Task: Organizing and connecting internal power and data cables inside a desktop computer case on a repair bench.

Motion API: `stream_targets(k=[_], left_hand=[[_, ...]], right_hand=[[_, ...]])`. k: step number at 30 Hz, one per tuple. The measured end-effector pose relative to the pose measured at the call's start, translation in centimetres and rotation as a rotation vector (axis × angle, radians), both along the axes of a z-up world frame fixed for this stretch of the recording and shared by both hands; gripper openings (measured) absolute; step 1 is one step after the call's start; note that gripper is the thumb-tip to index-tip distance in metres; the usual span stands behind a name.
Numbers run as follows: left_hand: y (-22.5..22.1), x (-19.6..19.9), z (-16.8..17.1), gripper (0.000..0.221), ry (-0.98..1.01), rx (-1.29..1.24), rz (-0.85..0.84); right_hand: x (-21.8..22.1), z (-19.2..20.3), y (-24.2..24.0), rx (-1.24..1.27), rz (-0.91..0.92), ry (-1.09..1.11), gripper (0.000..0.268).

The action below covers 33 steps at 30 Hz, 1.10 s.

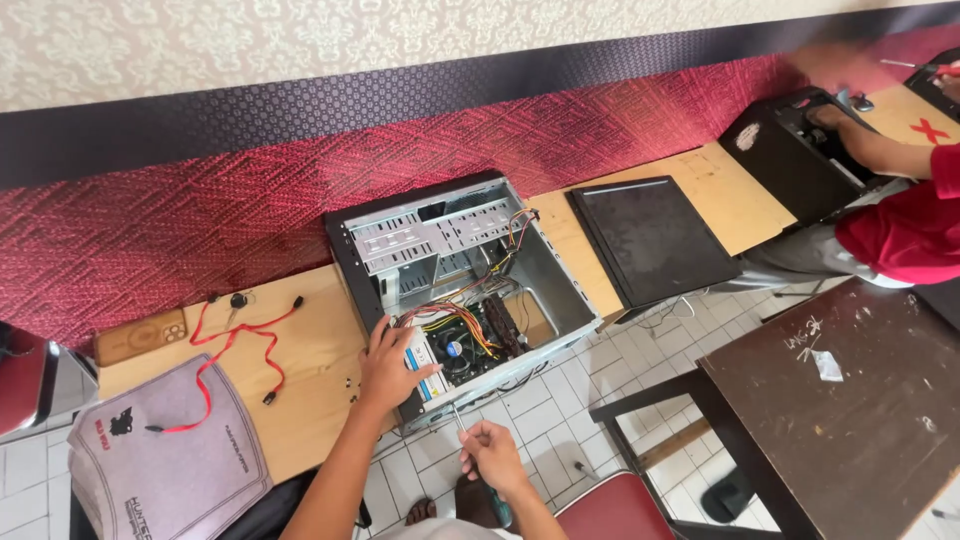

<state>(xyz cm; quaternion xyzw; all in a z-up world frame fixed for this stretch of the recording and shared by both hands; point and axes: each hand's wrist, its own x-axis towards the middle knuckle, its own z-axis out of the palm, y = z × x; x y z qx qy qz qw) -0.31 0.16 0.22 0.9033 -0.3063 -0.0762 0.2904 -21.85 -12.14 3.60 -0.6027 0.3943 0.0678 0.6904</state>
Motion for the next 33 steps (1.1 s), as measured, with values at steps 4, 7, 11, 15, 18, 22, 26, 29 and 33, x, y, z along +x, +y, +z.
stream_targets(k=[4, 7, 11, 15, 18, 22, 26, 29, 33], left_hand=[[-0.5, -0.3, 0.7, 0.082, 0.006, 0.003, 0.014], [-1.8, -1.3, 1.8, 0.074, -0.006, 0.038, 0.102], [-3.1, -2.1, 2.0, 0.081, -0.019, 0.144, 0.183], [-3.1, -2.0, 1.2, 0.077, -0.112, 0.171, 0.182], [-3.2, -2.1, 1.8, 0.074, -0.051, 0.185, 0.175], [-3.1, -2.1, 3.1, 0.074, 0.013, 0.197, 0.17], [-3.0, -2.3, 3.0, 0.076, -0.02, 0.199, 0.15], [-3.0, -2.4, 3.1, 0.077, -0.054, 0.2, 0.149], [-3.2, -2.3, 3.3, 0.078, 0.008, 0.243, 0.138]], right_hand=[[0.1, -0.1, -0.2, 0.055, -0.017, -0.05, 0.025], [-0.1, 0.0, -0.1, 0.026, 0.038, -0.067, 0.03], [0.2, 0.3, 0.5, 0.064, 0.023, -0.068, 0.034], [0.2, -0.7, 0.5, 0.156, -0.019, -0.071, 0.033], [0.0, -1.5, 0.4, 0.177, -0.017, -0.106, 0.023], [0.2, -1.7, 0.0, 0.208, -0.021, -0.089, 0.017], [0.4, -1.5, -0.3, 0.185, -0.006, -0.08, 0.018], [0.3, -1.6, -0.7, 0.141, 0.038, -0.059, 0.022], [-0.2, 0.6, -1.0, 0.051, 0.209, 0.119, 0.041]])
